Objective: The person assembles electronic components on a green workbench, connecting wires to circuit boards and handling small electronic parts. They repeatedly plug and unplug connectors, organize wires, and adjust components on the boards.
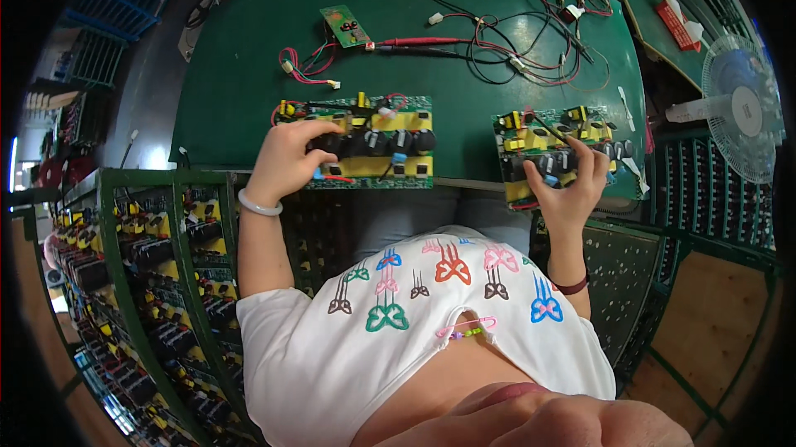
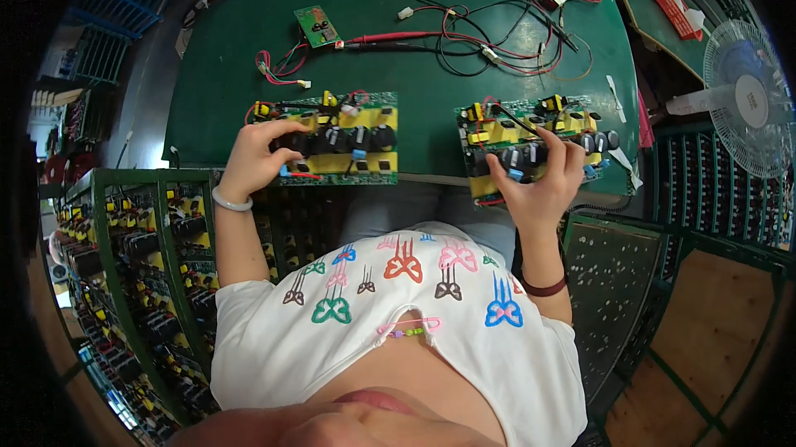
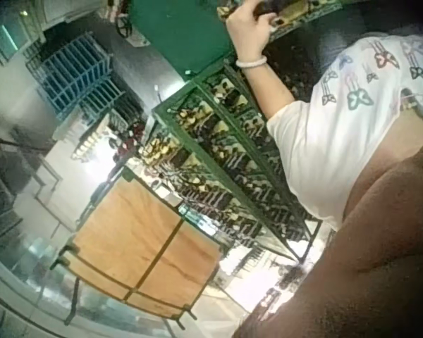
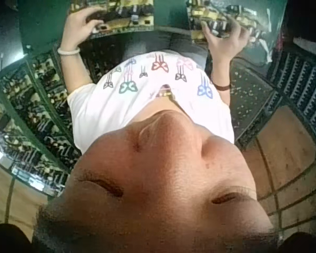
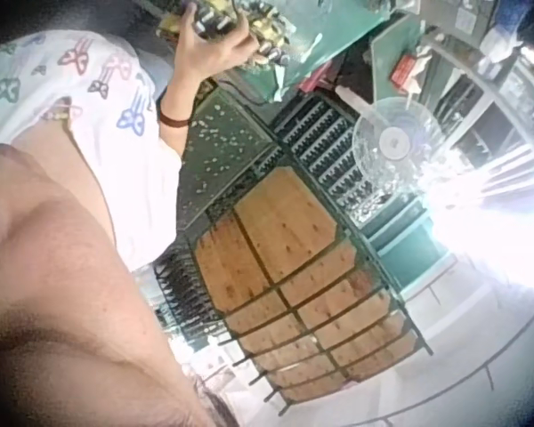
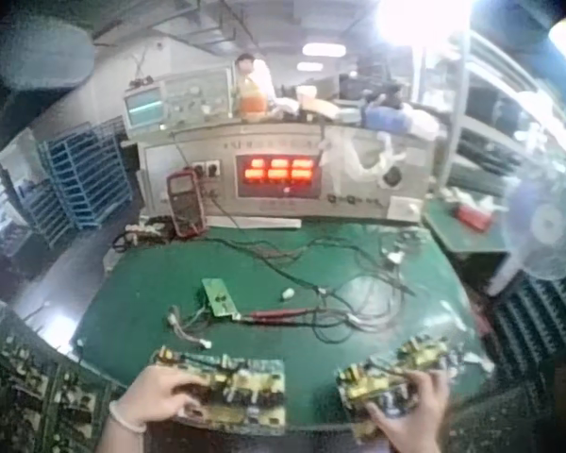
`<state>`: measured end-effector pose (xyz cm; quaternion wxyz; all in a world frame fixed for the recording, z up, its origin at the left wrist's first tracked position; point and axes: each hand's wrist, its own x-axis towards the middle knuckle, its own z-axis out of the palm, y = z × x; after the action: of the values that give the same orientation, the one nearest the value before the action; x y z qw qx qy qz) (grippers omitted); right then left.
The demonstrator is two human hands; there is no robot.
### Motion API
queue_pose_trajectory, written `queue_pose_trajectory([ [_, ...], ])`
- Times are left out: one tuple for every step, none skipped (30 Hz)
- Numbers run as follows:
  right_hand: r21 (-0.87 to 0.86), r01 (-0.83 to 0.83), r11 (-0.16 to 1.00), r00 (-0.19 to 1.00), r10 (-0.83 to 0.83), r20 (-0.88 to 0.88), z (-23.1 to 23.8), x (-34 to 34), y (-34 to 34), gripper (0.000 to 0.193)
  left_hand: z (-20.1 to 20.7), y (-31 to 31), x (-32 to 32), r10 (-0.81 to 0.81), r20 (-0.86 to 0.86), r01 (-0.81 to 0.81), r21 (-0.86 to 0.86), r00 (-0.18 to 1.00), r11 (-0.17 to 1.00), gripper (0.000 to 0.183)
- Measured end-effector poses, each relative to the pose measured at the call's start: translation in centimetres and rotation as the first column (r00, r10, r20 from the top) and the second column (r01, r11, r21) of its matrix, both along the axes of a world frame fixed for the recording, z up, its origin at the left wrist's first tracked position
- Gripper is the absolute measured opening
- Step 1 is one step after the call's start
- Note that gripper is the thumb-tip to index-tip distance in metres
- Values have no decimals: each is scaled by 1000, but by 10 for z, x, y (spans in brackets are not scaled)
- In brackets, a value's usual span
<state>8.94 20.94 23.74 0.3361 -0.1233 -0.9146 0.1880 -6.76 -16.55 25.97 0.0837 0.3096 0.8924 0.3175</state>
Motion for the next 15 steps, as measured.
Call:
queue_pose_trajectory([
  [25,6,1000,1000,-6,3,-2,-3,-6,66,-2,-5,-4,18,0,-18,8,1000,1000,38],
  [47,3,999,1000,-3,1,-5,-5,-12,68,-5,-11,-8,35,0,-35,16,999,999,38],
  [65,9,998,1000,-9,-6,-6,-9,-18,68,-7,-15,-12,51,-5,-51,24,999,998,38],
  [61,24,998,1000,-24,-6,-9,-12,-23,69,-8,-17,-17,43,-21,-41,60,999,997,37],
  [57,40,998,999,-39,-5,-12,-15,-28,69,-9,-20,-21,54,6,-54,70,999,996,37],
  [66,62,996,998,-61,-14,-14,-20,-35,70,-9,-23,-25,64,32,-67,78,997,995,37],
  [50,80,996,997,-79,-8,-18,-24,-40,70,-9,-24,-28,75,58,-80,86,996,993,37],
  [42,92,995,996,-92,8,-21,-27,-46,70,-8,-25,-29,92,39,-94,66,995,993,37],
  [34,106,994,994,-106,21,-23,-31,-51,71,-7,-25,-32,105,75,-111,68,992,992,37],
  [26,111,994,993,-112,35,-23,-34,-55,71,-6,-25,-35,119,112,-127,69,987,989,37],
  [21,113,993,993,-113,41,-24,-38,-58,71,-5,-26,-37,132,148,-144,69,980,987,37],
  [10,113,994,993,-114,44,-25,-42,-62,71,-4,-28,-40,134,118,-142,59,984,988,37],
  [-1,114,993,992,-114,47,-25,-47,-65,71,-4,-31,-42,135,87,-139,50,987,989,37],
  [-12,109,994,992,-108,61,-25,-51,-68,71,-5,-33,-45,134,57,-137,42,989,990,37],
  [0,95,995,993,-95,63,-25,-55,-72,70,-5,-36,-48,124,18,-124,46,992,991,37],
])
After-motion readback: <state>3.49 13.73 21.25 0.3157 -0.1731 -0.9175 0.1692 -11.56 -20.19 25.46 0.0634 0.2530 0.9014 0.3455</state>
